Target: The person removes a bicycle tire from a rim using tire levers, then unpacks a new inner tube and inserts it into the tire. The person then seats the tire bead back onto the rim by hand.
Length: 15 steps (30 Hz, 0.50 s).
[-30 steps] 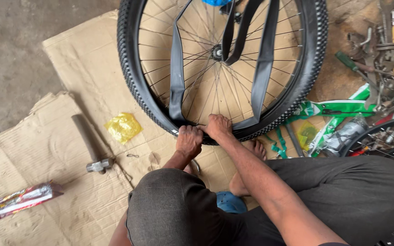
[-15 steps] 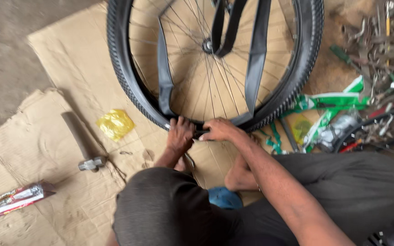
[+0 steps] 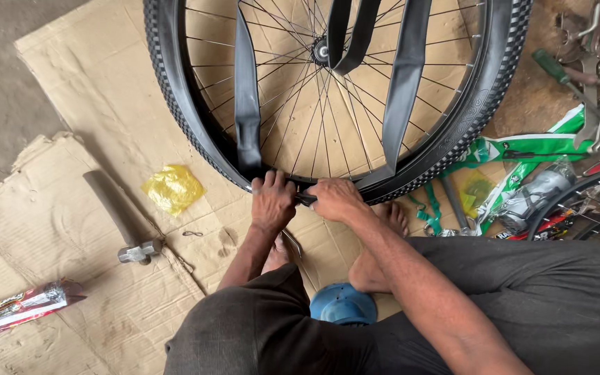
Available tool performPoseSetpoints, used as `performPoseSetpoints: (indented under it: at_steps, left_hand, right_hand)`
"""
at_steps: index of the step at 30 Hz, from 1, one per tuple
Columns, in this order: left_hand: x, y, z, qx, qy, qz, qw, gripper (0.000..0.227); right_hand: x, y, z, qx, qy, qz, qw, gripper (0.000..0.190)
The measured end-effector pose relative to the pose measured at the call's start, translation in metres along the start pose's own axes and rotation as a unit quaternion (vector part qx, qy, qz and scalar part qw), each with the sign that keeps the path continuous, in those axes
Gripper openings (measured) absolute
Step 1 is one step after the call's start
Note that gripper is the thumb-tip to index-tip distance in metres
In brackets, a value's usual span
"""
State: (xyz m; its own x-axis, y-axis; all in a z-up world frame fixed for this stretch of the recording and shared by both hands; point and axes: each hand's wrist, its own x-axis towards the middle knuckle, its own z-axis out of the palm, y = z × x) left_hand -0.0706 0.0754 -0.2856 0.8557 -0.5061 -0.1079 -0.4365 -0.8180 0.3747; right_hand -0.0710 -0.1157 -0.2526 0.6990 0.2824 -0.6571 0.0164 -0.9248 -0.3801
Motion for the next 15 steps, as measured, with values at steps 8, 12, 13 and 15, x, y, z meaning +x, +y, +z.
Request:
performPoseSetpoints:
  at_steps: [8,12,13,15]
  left_hand:
    - [0.022,0.003,-0.024,-0.004,-0.165,0.037,0.986,0.019]
    - [0.013,0.002,-0.022,-0.034,-0.101,0.065,0.992,0.022]
    - [0.011,0.001,-0.021,-0.051,-0.096,0.067,0.992,0.023]
    - [0.007,-0.001,-0.018,-0.085,-0.083,0.067,0.991,0.025]
  right_hand:
    - [-0.012,-0.007,0.021,-0.023,0.084,-0.025,0.996,0.018]
    - [-0.02,-0.005,0.032,-0.036,0.106,-0.039,0.993,0.014]
    - [-0.021,-0.006,0.033,-0.036,0.113,-0.046,0.992,0.014]
    - [-0.02,-0.006,0.035,-0.021,0.128,-0.054,0.99,0.015]
